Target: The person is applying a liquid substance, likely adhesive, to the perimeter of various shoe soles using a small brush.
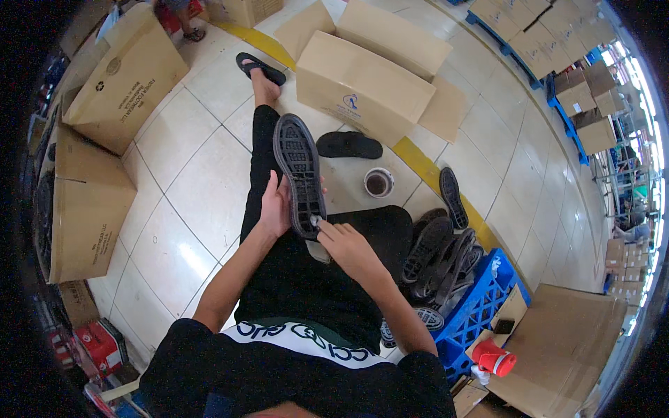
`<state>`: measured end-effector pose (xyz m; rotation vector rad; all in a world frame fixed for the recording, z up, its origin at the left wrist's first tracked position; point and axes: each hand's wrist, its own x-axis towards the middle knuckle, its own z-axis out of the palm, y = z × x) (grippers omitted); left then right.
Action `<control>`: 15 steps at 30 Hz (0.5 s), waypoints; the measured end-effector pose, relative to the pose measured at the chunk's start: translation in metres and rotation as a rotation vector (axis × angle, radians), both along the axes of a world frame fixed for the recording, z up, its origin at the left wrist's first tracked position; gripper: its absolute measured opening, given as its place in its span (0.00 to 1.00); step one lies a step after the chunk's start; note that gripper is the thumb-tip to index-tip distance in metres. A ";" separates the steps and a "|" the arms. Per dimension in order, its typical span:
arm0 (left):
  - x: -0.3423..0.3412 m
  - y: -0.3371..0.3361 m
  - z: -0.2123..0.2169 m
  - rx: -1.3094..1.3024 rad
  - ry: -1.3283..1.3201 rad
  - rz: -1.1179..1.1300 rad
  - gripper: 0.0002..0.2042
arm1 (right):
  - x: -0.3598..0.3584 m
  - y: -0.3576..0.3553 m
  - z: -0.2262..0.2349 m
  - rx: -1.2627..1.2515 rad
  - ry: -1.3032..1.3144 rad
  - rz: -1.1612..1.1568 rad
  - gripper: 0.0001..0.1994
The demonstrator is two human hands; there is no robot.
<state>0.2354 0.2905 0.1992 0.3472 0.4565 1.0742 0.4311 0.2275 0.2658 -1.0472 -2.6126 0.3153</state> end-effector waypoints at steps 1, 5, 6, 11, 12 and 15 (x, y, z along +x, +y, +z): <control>-0.001 0.001 0.001 -0.022 0.016 0.002 0.36 | 0.002 -0.005 0.001 -0.058 0.056 -0.001 0.08; 0.012 0.006 -0.005 -0.100 0.108 0.013 0.36 | 0.019 -0.008 0.015 -0.131 0.234 -0.173 0.06; 0.016 0.006 -0.008 -0.094 0.118 -0.037 0.36 | 0.027 -0.008 0.017 -0.153 0.315 -0.272 0.07; 0.016 0.004 -0.013 -0.180 0.249 -0.114 0.39 | 0.070 -0.030 0.000 -0.232 0.895 -0.721 0.06; 0.020 0.006 -0.007 -0.090 0.212 -0.218 0.38 | 0.080 -0.040 -0.013 -0.305 1.118 -0.796 0.05; 0.078 0.010 0.012 0.036 0.359 -0.381 0.36 | 0.124 -0.085 -0.027 -0.317 1.567 -0.969 0.05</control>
